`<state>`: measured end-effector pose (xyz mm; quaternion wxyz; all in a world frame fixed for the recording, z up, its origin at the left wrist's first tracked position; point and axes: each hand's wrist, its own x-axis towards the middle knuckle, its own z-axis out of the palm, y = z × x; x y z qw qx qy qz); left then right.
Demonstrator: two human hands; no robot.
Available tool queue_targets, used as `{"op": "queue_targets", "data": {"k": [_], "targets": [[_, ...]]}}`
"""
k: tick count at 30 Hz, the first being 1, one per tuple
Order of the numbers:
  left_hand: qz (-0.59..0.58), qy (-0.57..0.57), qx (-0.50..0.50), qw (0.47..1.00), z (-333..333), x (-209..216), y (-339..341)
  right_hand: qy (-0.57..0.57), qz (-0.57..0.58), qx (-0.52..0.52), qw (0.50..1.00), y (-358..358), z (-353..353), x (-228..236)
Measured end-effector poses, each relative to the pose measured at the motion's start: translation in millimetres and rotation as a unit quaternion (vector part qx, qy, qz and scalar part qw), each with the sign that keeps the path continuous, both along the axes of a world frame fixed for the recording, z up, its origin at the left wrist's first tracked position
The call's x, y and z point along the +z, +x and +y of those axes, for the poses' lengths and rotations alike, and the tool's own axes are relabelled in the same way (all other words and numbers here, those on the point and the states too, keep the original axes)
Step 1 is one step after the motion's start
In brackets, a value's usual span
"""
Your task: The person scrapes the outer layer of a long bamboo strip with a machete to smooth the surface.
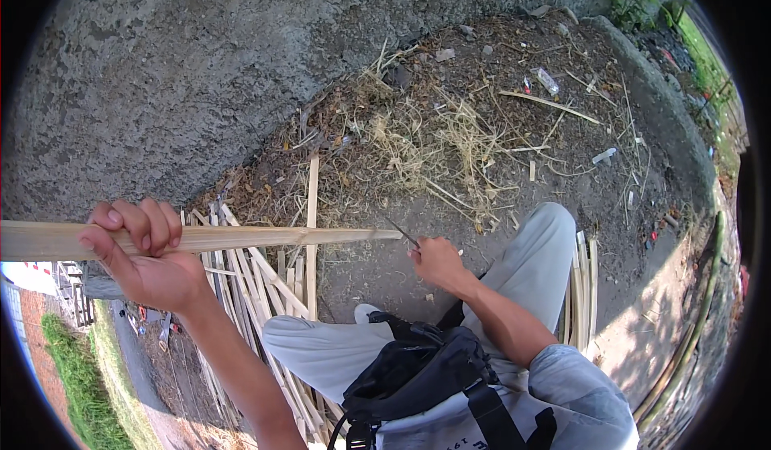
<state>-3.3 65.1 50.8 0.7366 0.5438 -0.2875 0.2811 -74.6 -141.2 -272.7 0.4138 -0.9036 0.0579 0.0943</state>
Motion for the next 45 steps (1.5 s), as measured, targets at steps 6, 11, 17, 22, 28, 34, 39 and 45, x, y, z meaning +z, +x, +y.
{"op": "queue_targets", "data": {"k": [6,11,17,22,28,34,39,45], "targets": [[-0.002,0.012,0.044,0.999,-22.0,4.3,2.2,-0.038,0.001,0.044,0.998,-2.0,3.5,-23.8],[0.017,0.01,0.019,1.0,-53.3,4.0,8.9,0.118,0.114,0.022,0.986,23.8,4.1,-5.1],[0.008,0.008,-0.012,1.0,-42.3,1.6,1.2,0.179,0.078,-0.028,0.98,35.0,0.9,36.3],[0.027,-0.007,0.038,0.999,-17.9,0.9,0.7,0.149,0.068,-0.006,0.987,32.1,-22.1,28.4],[0.02,-0.02,0.091,0.995,-14.4,1.0,4.5,0.219,0.089,-0.103,0.966,30.5,-64.4,-14.0],[0.023,-0.024,0.085,0.996,-10.1,1.4,0.9,0.325,0.04,-0.262,0.908,33.2,-107.8,14.4],[0.024,-0.032,0.075,0.996,-7.8,-0.7,-0.7,0.398,-0.032,-0.315,0.861,29.1,-148.0,-5.9],[0.031,-0.035,0.099,0.994,-1.8,-0.4,4.5,0.387,-0.004,-0.364,0.847,23.6,-153.1,7.2]]}}
